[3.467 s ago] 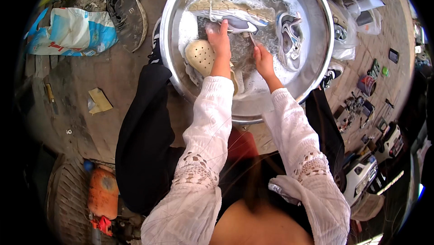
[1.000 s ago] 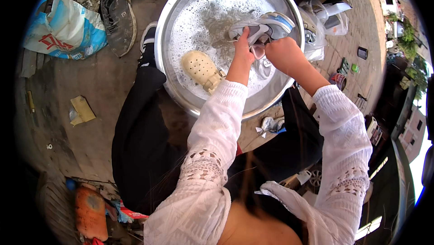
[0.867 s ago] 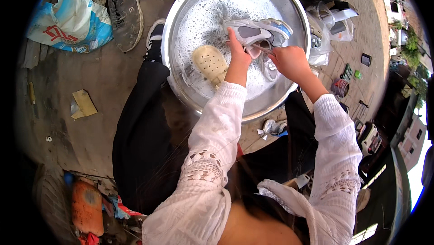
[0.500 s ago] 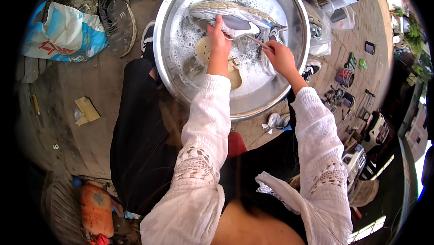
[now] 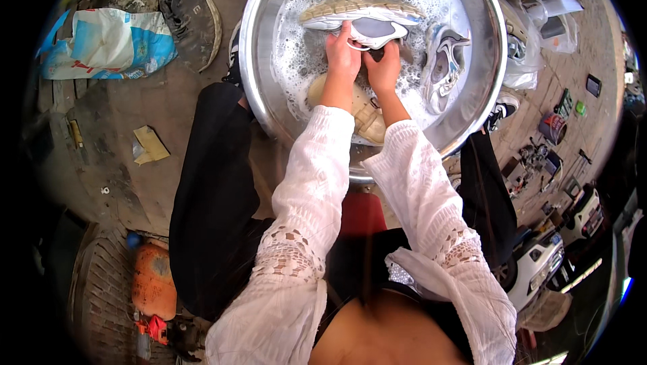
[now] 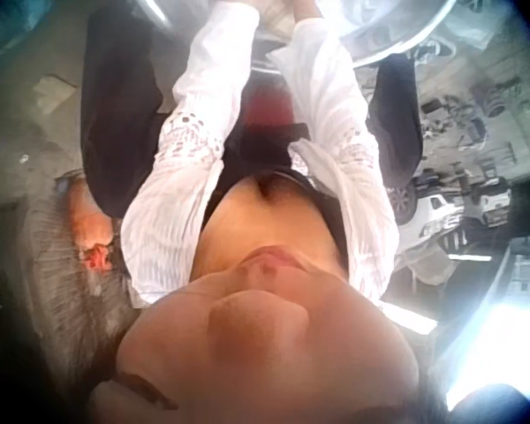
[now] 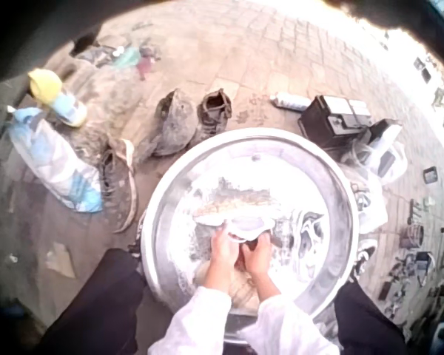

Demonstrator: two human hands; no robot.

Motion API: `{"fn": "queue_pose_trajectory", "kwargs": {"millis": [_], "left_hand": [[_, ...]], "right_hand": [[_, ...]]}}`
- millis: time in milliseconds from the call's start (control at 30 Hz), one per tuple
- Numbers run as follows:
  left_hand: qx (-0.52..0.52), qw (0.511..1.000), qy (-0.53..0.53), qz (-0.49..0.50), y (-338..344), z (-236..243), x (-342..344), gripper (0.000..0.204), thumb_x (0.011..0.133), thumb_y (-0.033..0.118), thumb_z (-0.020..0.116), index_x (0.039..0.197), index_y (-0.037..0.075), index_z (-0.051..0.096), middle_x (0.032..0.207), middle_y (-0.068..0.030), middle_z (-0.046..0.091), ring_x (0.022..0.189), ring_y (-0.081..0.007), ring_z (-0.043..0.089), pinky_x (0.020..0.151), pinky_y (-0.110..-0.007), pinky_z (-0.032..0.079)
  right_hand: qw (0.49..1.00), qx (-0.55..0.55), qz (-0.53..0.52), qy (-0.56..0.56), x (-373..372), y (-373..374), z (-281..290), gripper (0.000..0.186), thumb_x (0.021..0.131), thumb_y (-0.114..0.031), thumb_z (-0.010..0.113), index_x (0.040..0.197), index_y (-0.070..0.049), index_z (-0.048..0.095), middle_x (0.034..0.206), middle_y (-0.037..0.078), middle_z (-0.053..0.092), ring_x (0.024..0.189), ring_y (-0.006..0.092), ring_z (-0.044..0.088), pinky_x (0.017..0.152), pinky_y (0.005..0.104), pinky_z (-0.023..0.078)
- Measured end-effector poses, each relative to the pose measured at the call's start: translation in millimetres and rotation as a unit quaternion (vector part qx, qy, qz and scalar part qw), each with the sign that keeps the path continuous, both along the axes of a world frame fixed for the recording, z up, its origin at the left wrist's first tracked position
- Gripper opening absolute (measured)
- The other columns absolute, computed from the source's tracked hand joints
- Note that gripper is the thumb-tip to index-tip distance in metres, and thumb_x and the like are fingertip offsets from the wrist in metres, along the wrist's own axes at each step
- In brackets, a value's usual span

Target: The person scrubs a pair of white sneakers and a pair of beige sandals in a metal basin filled with soapy water. They use a pink brush to clean the shoes and occasionally rinse them by hand.

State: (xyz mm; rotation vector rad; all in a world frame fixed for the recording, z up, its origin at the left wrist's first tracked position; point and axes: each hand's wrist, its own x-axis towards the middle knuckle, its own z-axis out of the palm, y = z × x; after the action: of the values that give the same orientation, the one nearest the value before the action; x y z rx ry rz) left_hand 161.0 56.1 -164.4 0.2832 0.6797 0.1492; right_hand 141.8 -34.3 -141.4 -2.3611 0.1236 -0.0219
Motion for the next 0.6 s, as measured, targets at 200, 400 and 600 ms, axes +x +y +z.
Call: {"fn": "queue_pose_trajectory", "kwargs": {"millis": [200, 400, 600], "left_hand": [[0.046, 0.999, 0.018, -0.023, -8, 8, 3, 0.048, 0.089, 0.013, 0.060, 0.129, 0.009, 0.034, 0.124, -0.0086, 0.048, 0.111, -0.0224, 0.050, 0.092, -0.041, 0.043], [0.108, 0.989, 0.049, -0.084, -8, 11, 9, 0.053, 0.089, 0.022, 0.061, 0.131, 0.012, 0.031, 0.124, -0.0089, 0.048, 0.111, -0.0244, 0.052, 0.089, -0.044, 0.048], [0.129, 0.989, -0.001, -0.066, 6, -10, 3, 0.049, 0.090, 0.017, 0.060, 0.131, 0.011, 0.035, 0.125, -0.0103, 0.049, 0.107, -0.0257, 0.055, 0.089, -0.044, 0.048]], "right_hand": [[0.994, 0.104, -0.042, 0.015, 1, -7, -6, 0.020, 0.081, -0.004, 0.064, 0.098, 0.001, 0.056, 0.081, 0.010, 0.062, 0.076, 0.0232, 0.061, 0.070, 0.0340, 0.048], [0.950, 0.247, -0.011, 0.188, -12, -18, 25, 0.012, 0.084, -0.002, 0.059, 0.096, 0.001, 0.057, 0.083, 0.012, 0.064, 0.074, 0.0201, 0.063, 0.067, 0.0324, 0.049], [0.998, -0.061, 0.020, 0.002, -29, -50, 30, 0.037, 0.075, -0.006, 0.069, 0.108, 0.000, 0.054, 0.098, 0.014, 0.059, 0.103, 0.0337, 0.051, 0.089, 0.0414, 0.040]]}}
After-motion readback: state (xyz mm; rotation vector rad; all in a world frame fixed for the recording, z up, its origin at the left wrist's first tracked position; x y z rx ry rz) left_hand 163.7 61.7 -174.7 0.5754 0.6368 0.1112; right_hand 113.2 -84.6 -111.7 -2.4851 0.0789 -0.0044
